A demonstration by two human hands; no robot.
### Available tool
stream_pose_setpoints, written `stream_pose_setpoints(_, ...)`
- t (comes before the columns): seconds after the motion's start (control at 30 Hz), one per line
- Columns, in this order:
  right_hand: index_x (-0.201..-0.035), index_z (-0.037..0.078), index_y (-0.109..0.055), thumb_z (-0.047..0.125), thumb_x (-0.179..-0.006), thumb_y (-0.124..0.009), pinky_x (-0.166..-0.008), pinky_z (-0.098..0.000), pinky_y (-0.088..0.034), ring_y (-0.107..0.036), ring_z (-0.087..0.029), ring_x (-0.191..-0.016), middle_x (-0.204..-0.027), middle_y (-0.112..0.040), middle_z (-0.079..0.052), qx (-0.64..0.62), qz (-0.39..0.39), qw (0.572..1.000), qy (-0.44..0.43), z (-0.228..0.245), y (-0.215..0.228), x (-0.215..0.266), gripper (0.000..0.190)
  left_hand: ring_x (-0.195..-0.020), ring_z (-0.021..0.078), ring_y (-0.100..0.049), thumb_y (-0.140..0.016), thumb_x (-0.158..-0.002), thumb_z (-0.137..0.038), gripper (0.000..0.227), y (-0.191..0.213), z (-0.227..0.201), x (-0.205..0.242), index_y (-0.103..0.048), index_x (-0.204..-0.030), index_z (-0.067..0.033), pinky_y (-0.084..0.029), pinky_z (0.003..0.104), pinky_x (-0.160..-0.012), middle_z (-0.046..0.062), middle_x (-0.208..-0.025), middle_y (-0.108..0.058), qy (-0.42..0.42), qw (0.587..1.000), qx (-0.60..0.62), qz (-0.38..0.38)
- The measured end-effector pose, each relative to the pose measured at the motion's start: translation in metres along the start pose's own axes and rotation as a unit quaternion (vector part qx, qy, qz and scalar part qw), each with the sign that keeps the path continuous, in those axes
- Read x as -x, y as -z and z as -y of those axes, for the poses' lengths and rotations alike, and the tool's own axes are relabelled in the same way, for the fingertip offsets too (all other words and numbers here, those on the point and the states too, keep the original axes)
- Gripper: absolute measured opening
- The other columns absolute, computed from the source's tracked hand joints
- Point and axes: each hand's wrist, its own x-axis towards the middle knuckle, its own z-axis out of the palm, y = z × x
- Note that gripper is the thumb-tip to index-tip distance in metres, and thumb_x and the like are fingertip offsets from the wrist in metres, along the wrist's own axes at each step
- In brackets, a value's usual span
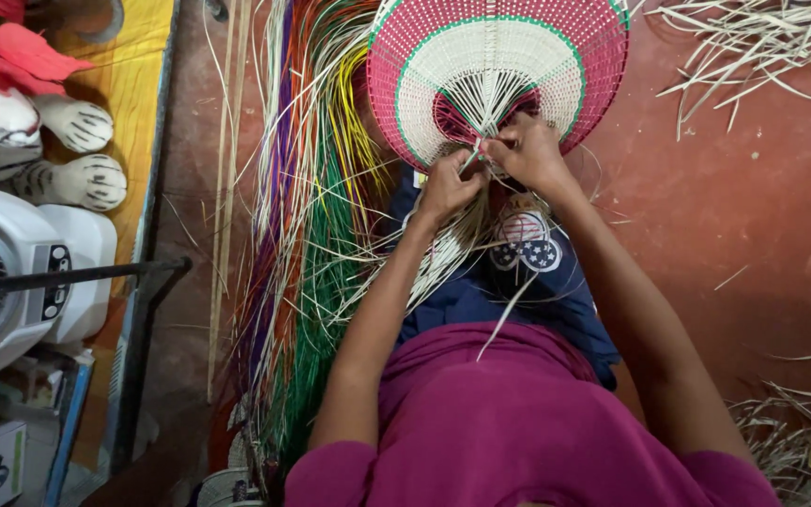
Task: Weaving a hand fan using colored strips of material
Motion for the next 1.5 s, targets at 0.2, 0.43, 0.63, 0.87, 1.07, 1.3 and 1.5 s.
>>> stream_pose_setpoints(0.2, -0.069, 0.013, -0.064, 0.047, -0.076, -0.056, -0.076, -0.0491, -0.036, -0.053, -0.034, -0.079, -0.078, -0.057, -0.014, 0.141, 0.068, 0.987, 0.029, 0.053, 0.045, 0.018, 0.035, -0.044, 0.0068, -0.044, -0.055, -0.071, -0.022, 0.010, 0.001, 0.011, 0.003, -0.058, -0.063, -0.0156, -0.036, 0.018, -0.047, -0.003, -0.045, -0.052, 0.082, 0.992, 0.085, 0.033)
stream_pose_setpoints(0.43, -0.066, 0.018, -0.063, 0.036, -0.076, -0.058, -0.064, -0.0420, -0.042, -0.056, -0.030, -0.074, -0.075, -0.056, -0.008, 0.138, 0.028, 0.989, 0.052, 0.027, 0.018, 0.041, 0.021, -0.041, 0.0012, -0.038, -0.055, -0.079, -0.019, 0.014, 0.010, -0.018, 0.011, -0.055, -0.068, -0.0111, -0.026, 0.014, -0.040, -0.003, -0.046, -0.049, 0.065, 0.983, 0.165, 0.054)
stream_pose_setpoints(0.63, -0.076, 0.021, -0.065, 0.040, -0.083, -0.057, -0.067, -0.0491, -0.047, -0.058, -0.038, -0.079, -0.077, -0.062, -0.011, 0.022, 0.125, 0.984, -0.123, 0.051, 0.056, 0.046, 0.021, -0.041, 0.0060, -0.042, -0.055, -0.080, -0.023, 0.017, 0.006, 0.006, 0.003, -0.055, -0.070, -0.0097, -0.031, 0.017, -0.042, 0.000, -0.047, -0.053, 0.040, 0.991, 0.110, 0.060)
stream_pose_setpoints(0.87, -0.061, 0.007, -0.051, 0.018, -0.086, -0.057, -0.049, -0.0286, -0.038, -0.051, -0.020, -0.050, -0.052, -0.052, -0.008, -0.203, 0.088, 0.973, 0.062, 0.087, 0.062, 0.005, 0.027, -0.058, 0.0166, -0.056, -0.062, -0.070, -0.024, 0.013, 0.002, 0.005, 0.002, -0.060, -0.075, -0.0121, -0.042, 0.026, -0.055, 0.007, -0.057, -0.057, 0.040, 0.999, -0.032, 0.017)
stream_pose_setpoints(1.07, -0.088, 0.004, -0.056, 0.024, -0.097, -0.041, -0.045, -0.0191, -0.037, -0.042, -0.007, -0.044, -0.048, -0.047, 0.000, -0.389, 0.128, 0.912, 0.022, 0.136, 0.104, 0.011, 0.027, -0.054, 0.0107, -0.051, -0.061, -0.072, -0.026, 0.014, -0.002, 0.019, 0.002, -0.061, -0.069, -0.0119, -0.041, 0.025, -0.053, 0.003, -0.051, -0.055, 0.059, 0.998, -0.012, -0.023)
stream_pose_setpoints(1.3, -0.088, 0.031, -0.067, 0.038, -0.080, -0.056, -0.064, -0.0466, -0.050, -0.062, -0.035, -0.072, -0.075, -0.064, -0.008, 0.142, 0.070, 0.982, -0.100, 0.018, 0.027, 0.024, 0.015, -0.033, 0.0068, -0.037, -0.070, -0.069, -0.024, 0.025, 0.003, 0.005, -0.005, -0.054, -0.059, -0.0086, -0.024, 0.018, -0.036, 0.001, -0.037, -0.044, 0.114, 0.982, 0.154, 0.002)
stream_pose_setpoints(1.5, -0.084, 0.010, -0.067, 0.013, -0.077, -0.063, -0.064, -0.0407, -0.045, -0.060, -0.035, -0.077, -0.076, -0.063, -0.013, -0.104, 0.015, 0.994, 0.023, 0.029, 0.031, 0.018, 0.008, -0.033, 0.0062, -0.043, -0.068, -0.072, -0.024, 0.023, -0.006, 0.015, -0.005, -0.059, -0.062, -0.0060, -0.028, 0.017, -0.033, 0.005, -0.043, -0.052, 0.108, 0.977, 0.184, -0.021)
